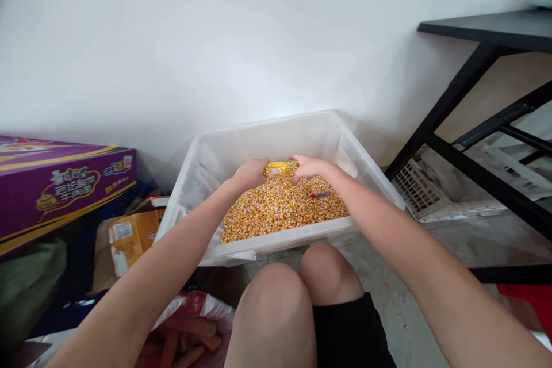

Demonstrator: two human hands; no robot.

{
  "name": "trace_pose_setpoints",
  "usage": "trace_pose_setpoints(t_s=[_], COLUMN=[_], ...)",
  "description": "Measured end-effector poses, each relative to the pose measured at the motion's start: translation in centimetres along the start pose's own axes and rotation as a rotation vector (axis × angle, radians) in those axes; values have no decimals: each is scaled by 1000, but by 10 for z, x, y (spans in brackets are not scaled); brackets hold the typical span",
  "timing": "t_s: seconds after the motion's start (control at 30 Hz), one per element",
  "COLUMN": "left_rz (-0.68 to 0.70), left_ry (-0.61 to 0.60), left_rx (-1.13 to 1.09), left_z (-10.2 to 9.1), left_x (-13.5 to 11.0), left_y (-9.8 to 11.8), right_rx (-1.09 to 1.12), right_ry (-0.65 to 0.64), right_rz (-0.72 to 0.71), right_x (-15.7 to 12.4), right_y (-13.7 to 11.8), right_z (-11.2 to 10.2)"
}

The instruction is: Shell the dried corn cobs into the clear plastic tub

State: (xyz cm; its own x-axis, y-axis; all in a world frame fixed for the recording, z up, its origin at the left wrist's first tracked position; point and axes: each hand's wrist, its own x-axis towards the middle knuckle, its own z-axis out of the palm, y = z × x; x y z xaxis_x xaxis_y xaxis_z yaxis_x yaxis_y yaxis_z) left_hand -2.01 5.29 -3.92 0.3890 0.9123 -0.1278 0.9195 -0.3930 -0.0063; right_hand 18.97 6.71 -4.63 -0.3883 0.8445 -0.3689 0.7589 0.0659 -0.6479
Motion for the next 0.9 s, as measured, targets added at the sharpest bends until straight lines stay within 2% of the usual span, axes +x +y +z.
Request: trace_pose_setpoints(t_s=[0.1, 0.17, 0.27, 0.37, 0.43, 0.57, 0.7, 0.77, 0.9], left_rz=[77, 140, 228, 258, 168, -194, -351, -380, -266], left_ry=[103, 171, 188, 168, 206, 325, 423, 370, 96], left_rx=[-6, -28, -140, -330, -426, -575, -589, -581, -494], left_z=[-6, -8, -10, -13, -18, -31, -38, -36, -24], left_x=[-2, -3, 0, 5, 7, 5, 3, 3, 4], left_y=[14, 21, 22, 10, -2, -19, -18, -15, -16], right_rx=[303, 341, 252, 155, 130, 169, 371, 507, 714], right_ry=[-161, -219, -199, -111, -33, 104, 157, 109, -47], right_rz=[27, 68, 72, 53, 64, 78, 62, 38, 38], right_x=[-6, -7, -3, 2, 5, 6, 2, -1, -8], right_y=[-8, -12, -10, -4, 0, 3, 1, 0, -3], right_z=[1, 3, 6, 3, 0, -7, -14, -18, -26])
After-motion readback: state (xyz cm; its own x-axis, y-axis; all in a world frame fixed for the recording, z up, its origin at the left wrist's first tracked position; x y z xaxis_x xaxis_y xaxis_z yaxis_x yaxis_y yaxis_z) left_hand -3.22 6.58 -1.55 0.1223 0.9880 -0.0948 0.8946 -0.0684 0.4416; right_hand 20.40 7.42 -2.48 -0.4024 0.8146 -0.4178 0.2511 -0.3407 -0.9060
